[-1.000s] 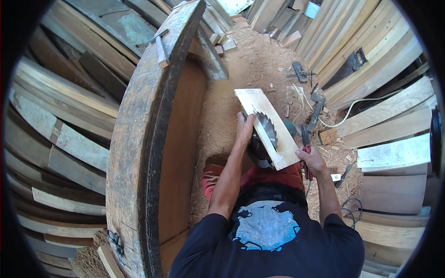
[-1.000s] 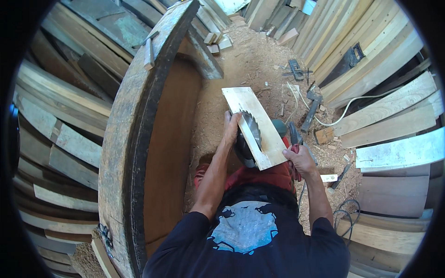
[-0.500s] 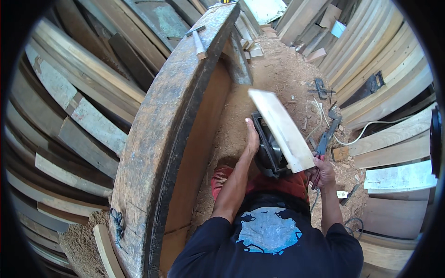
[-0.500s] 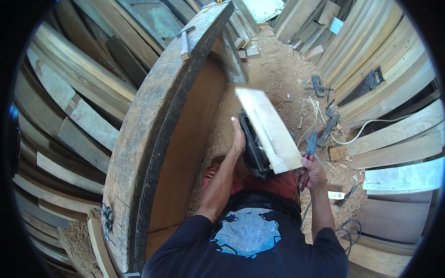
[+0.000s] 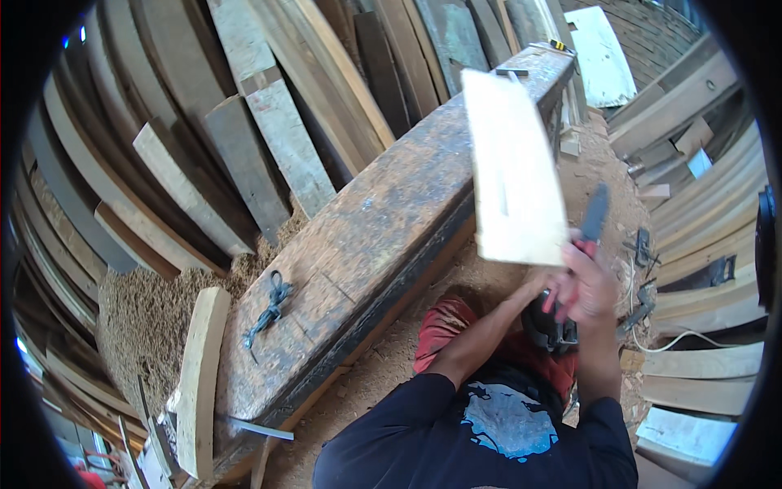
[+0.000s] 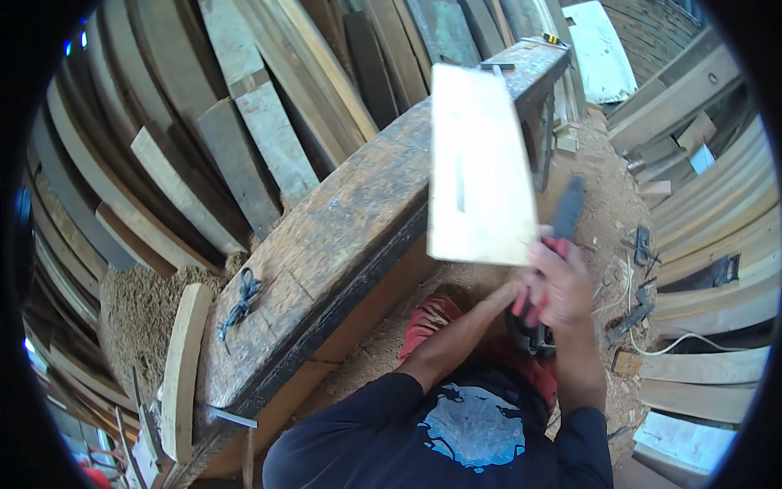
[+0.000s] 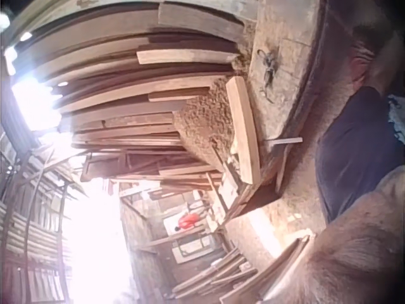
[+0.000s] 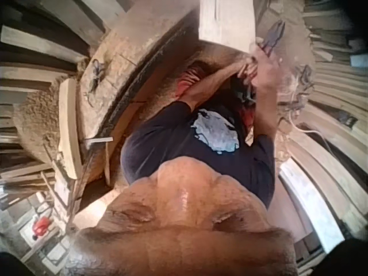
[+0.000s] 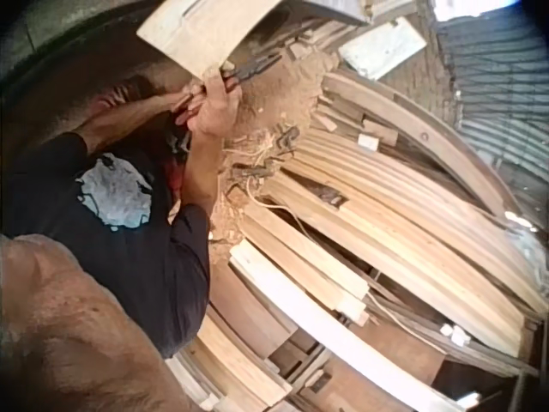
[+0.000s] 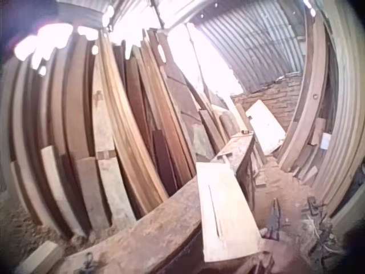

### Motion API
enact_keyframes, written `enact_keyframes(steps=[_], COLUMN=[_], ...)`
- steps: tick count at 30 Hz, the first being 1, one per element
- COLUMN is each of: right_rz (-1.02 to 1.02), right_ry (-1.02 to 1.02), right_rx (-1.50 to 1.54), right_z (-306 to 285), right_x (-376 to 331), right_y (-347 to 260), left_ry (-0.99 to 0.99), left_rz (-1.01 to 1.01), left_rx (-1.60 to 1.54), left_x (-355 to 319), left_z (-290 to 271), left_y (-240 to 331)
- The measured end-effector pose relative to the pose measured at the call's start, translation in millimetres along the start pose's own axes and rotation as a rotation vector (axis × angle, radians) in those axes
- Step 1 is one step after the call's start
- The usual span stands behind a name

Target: The person aligns a wooden guide on a circular saw, checks its position with an L-square ruler, tests it against wooden boards, and removes the wooden guide to adjust the circular saw with pliers.

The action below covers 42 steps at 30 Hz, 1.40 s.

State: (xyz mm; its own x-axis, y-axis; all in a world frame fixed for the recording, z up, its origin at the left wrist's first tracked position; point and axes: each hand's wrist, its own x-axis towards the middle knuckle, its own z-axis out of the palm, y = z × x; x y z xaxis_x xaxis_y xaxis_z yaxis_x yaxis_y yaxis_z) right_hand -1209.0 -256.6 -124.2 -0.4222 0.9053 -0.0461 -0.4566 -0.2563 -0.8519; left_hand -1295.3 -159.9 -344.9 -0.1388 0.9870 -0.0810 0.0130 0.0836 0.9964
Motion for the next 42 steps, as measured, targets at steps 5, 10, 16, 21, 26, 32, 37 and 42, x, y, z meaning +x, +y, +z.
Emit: enact_keyframes(steps=[5,10,16,21,26,32,37,42], right_rz=[0.156,0.205,0.093,0.02,-0.067,0.193,0.321,0.432], right_ry=[-0.249,-0.477,-0.178,0.223,0.595,0.695,0.439,0.249], right_rx=[0.002,-0.146,-0.19,-0.119,0.226,-0.103,-0.005,0.3], right_z=[78.7,63.5,-7.9,-115.0,-173.6,-193.8,-164.2,-162.3], right_x=[41.1,34.3,-31.9,-79.4,-142.3,-199.1,-204.0,-208.6], right_y=[30.4,38.7,0.5,-16.1,13.3,67.4,51.0,68.1], left_ry=[-0.039,-0.05,-0.065,-0.175,-0.179,-0.226,-0.218,-0.237], left_rz=[0.009,-0.003,0.047,0.037,-0.13,-0.312,-0.367,-0.387], left_rx=[-0.018,-0.049,0.027,-0.14,-0.143,-0.376,-0.455,-0.419], left_x=[3.5,-0.1,11.8,14.9,39.7,49.0,61.3,70.4], left_z=[-8.6,-20.4,-7.4,-35.4,-26.2,7.4,17.8,27.0], left_y=[-4.7,-12.0,-40.5,-14.7,-26.6,-34.1,-59.2,-69.7])
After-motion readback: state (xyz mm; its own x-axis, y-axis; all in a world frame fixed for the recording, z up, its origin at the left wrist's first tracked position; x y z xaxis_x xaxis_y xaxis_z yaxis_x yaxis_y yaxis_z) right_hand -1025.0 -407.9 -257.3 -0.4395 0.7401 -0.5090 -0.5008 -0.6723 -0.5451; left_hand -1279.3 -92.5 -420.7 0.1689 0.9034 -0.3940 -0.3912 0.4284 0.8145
